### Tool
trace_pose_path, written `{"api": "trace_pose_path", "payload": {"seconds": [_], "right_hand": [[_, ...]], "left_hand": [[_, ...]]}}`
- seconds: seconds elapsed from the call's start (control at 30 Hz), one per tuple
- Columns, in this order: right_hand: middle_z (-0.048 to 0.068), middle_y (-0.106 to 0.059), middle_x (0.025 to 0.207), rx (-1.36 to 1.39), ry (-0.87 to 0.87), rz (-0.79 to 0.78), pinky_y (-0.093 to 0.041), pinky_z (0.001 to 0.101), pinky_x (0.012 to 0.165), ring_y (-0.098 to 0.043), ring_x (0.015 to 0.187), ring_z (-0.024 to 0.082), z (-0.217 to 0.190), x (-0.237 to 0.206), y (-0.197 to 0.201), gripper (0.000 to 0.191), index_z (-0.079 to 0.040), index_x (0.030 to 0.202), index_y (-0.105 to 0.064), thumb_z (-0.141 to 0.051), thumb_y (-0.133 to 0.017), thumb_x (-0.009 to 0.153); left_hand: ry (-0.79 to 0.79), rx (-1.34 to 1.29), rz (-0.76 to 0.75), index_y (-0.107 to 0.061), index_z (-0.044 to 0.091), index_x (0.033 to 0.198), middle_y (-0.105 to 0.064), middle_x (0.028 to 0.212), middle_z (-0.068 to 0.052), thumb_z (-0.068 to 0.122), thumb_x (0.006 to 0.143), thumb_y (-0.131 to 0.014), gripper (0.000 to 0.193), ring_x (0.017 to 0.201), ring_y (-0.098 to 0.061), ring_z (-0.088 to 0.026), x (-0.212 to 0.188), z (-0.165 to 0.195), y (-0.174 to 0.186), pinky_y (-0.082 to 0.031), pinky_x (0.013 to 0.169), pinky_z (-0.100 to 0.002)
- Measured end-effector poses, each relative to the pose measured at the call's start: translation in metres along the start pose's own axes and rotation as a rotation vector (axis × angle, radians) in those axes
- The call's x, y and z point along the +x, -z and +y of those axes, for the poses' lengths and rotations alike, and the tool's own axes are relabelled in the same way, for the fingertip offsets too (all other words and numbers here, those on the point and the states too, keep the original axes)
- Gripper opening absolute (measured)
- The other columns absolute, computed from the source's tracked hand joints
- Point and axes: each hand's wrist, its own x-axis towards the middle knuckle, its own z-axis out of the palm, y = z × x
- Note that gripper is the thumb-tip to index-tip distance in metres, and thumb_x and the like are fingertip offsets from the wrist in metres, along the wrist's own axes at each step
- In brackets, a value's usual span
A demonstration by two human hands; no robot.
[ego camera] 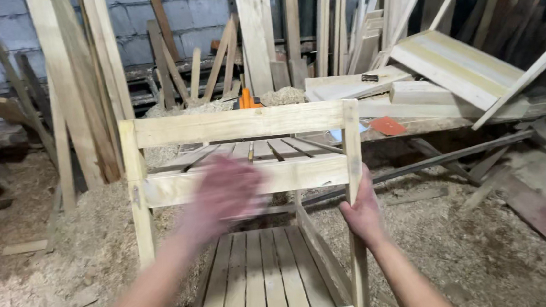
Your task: The person sands a slatted wooden rack frame with a piece of sandpaper, rubbing the rails, edges and slats by hand while steadying the frame with the other hand. They rotate and reposition the frame to reach different sides and continue sanding the surfaces and edges.
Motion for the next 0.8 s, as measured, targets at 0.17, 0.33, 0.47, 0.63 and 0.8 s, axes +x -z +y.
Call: {"api": "trace_pose_path", "payload": {"seconds": [0.17,0.33,0.47,0.63,0.8], "right_hand": [[0.025,-0.042,0.153,-0.105,-0.103,0.0,-0.041,0.0423,0.113,-0.046,0.138,0.039,0.004,0.001,-0.008,0.111,-0.01,0.16,-0.011,0.0,-0.073,0.068],[0.024,-0.042,0.155,-0.049,-0.076,-0.022,-0.045,0.0418,0.109,-0.05,0.138,0.036,0.005,0.002,0.001,0.105,-0.01,0.16,-0.009,-0.005,-0.074,0.077],[0.02,-0.054,0.15,0.0,-0.107,-0.116,-0.045,0.0386,0.119,-0.056,0.142,0.033,-0.014,0.003,0.012,0.087,-0.012,0.157,-0.028,-0.003,-0.07,0.081],[0.014,-0.049,0.151,0.109,-0.399,-0.098,-0.052,0.0398,0.106,-0.057,0.13,0.032,-0.031,0.005,0.004,0.109,-0.021,0.163,-0.017,0.003,-0.063,0.068],[0.018,-0.051,0.149,0.168,-0.119,-0.011,-0.043,0.0393,0.111,-0.052,0.135,0.029,0.008,0.005,-0.004,0.106,-0.009,0.158,-0.026,0.0,-0.071,0.063]], "left_hand": [[0.267,0.194,-0.182,-0.034,0.018,0.15,-0.033,0.16,-0.003,0.015,0.089,-0.06,0.067,0.148,-0.02,-0.028,-0.047,-0.016,0.035,0.0,0.121,-0.048],[0.113,0.221,-0.341,-0.041,0.037,0.152,-0.031,0.167,0.014,0.015,0.093,-0.051,0.063,0.158,-0.015,-0.011,0.073,0.081,-0.113,0.007,0.127,-0.049],[0.082,0.203,-0.389,-0.037,0.036,0.153,-0.029,0.166,0.012,0.002,0.088,-0.054,0.075,0.154,-0.012,-0.013,0.09,0.085,-0.082,0.008,0.125,-0.044],[0.297,0.32,-0.344,-0.051,0.027,0.15,-0.04,0.16,0.001,-0.007,0.057,-0.062,0.1,0.151,-0.022,-0.025,-0.04,-0.015,0.05,-0.005,0.121,-0.053],[0.198,0.206,0.02,-0.053,0.028,0.152,-0.042,0.163,0.008,0.018,0.096,-0.068,0.059,0.157,-0.027,-0.016,-0.004,0.029,-0.053,-0.015,0.131,-0.038]]}}
